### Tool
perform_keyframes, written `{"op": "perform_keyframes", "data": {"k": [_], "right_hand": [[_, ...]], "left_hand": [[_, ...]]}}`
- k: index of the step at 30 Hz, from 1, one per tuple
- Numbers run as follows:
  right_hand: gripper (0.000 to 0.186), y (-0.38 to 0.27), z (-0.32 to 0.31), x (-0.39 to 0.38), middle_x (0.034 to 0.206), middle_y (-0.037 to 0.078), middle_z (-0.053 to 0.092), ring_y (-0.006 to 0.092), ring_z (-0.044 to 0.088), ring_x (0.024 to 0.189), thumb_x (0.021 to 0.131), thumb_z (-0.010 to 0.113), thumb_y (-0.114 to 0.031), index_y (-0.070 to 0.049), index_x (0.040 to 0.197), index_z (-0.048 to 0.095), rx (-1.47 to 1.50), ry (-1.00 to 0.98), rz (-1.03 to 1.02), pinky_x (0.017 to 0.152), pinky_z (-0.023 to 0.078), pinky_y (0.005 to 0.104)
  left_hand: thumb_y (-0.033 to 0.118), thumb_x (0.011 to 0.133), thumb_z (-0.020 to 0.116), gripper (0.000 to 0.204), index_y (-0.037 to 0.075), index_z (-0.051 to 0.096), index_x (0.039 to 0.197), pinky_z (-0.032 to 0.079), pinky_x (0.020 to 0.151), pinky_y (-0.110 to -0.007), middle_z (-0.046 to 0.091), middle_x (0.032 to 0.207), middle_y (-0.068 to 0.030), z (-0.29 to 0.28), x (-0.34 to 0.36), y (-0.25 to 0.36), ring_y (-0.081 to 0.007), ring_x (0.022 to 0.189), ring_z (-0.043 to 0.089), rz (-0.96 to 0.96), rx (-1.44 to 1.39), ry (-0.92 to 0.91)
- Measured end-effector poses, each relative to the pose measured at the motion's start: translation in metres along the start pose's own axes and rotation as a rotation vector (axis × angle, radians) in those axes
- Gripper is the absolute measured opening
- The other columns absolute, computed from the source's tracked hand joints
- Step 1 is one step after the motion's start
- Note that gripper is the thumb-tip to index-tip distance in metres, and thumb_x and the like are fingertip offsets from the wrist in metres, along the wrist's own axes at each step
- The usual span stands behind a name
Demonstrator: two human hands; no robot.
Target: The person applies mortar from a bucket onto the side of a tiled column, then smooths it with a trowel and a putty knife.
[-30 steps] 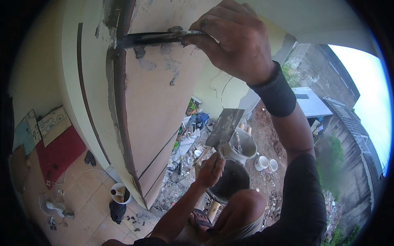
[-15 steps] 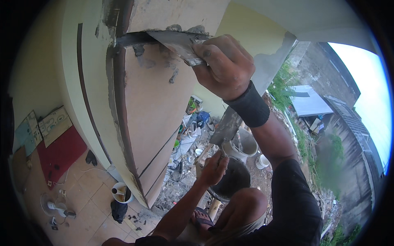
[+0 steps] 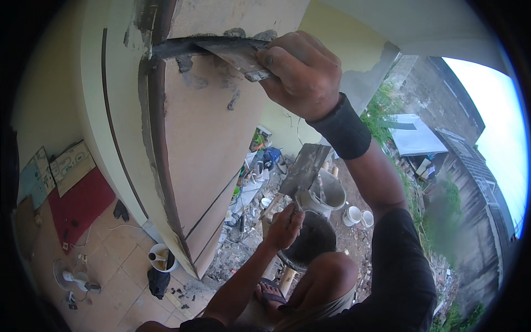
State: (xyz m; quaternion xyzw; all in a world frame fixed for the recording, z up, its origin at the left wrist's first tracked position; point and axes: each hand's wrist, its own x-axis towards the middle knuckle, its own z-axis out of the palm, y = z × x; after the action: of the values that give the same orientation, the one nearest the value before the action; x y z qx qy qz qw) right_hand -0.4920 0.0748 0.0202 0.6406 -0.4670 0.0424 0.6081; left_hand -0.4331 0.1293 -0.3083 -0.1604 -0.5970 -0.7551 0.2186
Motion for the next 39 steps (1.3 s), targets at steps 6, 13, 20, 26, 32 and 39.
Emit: {"op": "perform_keyframes", "data": {"k": [6, 13, 20, 26, 32, 39], "right_hand": [[0.023, -0.003, 0.009, -0.006, 0.070, 0.005, 0.063, 0.0167, 0.062, 0.058, 0.060, 0.085, -0.005, -0.008, 0.072, 0.064, -0.086, 0.087, -0.056, 0.049, 0.048, 0.0282], [0.028, -0.026, 0.001, -0.010, 0.076, 0.005, 0.060, 0.0221, 0.060, 0.064, 0.051, 0.072, 0.001, -0.008, 0.076, 0.062, -0.019, 0.104, 0.037, 0.054, 0.048, 0.0342], [0.031, -0.012, -0.004, 0.011, 0.078, 0.005, 0.060, 0.0238, 0.060, 0.065, 0.050, 0.072, -0.001, -0.008, 0.079, 0.063, 0.033, 0.022, -0.048, 0.056, 0.049, 0.0344], [0.034, -0.016, 0.000, 0.008, 0.079, 0.007, 0.062, 0.0239, 0.062, 0.066, 0.050, 0.075, -0.003, -0.007, 0.081, 0.062, -0.010, 0.082, 0.023, 0.055, 0.050, 0.0334], [0.018, -0.008, -0.012, -0.010, 0.070, 0.007, 0.065, 0.0159, 0.063, 0.057, 0.067, 0.082, -0.001, -0.005, 0.073, 0.065, -0.009, 0.075, 0.061, 0.049, 0.048, 0.0266], [0.016, 0.024, -0.005, -0.023, 0.075, 0.006, 0.067, 0.0172, 0.065, 0.061, 0.067, 0.082, -0.004, -0.006, 0.074, 0.067, -0.043, -0.069, 0.022, 0.053, 0.050, 0.0278]], "left_hand": [[0.036, 0.098, 0.050, 0.029, 0.007, 0.053, 0.100, 0.047, 0.052, -0.029, 0.056, 0.064, -0.0022, 0.006, -0.001, 0.002, -0.0109, 0.052, 0.056, -0.013, -0.027, -0.021], [0.034, 0.099, 0.049, 0.028, 0.007, 0.052, 0.103, 0.046, 0.051, -0.028, 0.054, 0.066, -0.0014, 0.006, -0.001, -0.005, -0.0099, 0.053, 0.054, -0.054, -0.030, -0.031], [0.034, 0.099, 0.049, 0.028, 0.007, 0.053, 0.101, 0.047, 0.051, -0.029, 0.054, 0.065, -0.0017, 0.006, -0.001, -0.002, -0.0107, 0.052, 0.055, -0.099, -0.058, -0.044], [0.034, 0.099, 0.049, 0.028, 0.006, 0.052, 0.098, 0.047, 0.051, -0.029, 0.054, 0.063, -0.0018, 0.008, 0.001, -0.001, -0.0115, 0.051, 0.055, -0.055, -0.026, -0.043], [0.034, 0.099, 0.049, 0.028, 0.006, 0.052, 0.099, 0.047, 0.051, -0.029, 0.055, 0.063, -0.0022, 0.007, 0.001, -0.009, -0.0116, 0.051, 0.056, -0.056, -0.013, -0.024], [0.034, 0.099, 0.049, 0.027, 0.006, 0.051, 0.097, 0.046, 0.051, -0.028, 0.055, 0.064, -0.0021, 0.002, 0.002, -0.014, -0.0108, 0.052, 0.055, -0.062, -0.014, -0.022]]}}
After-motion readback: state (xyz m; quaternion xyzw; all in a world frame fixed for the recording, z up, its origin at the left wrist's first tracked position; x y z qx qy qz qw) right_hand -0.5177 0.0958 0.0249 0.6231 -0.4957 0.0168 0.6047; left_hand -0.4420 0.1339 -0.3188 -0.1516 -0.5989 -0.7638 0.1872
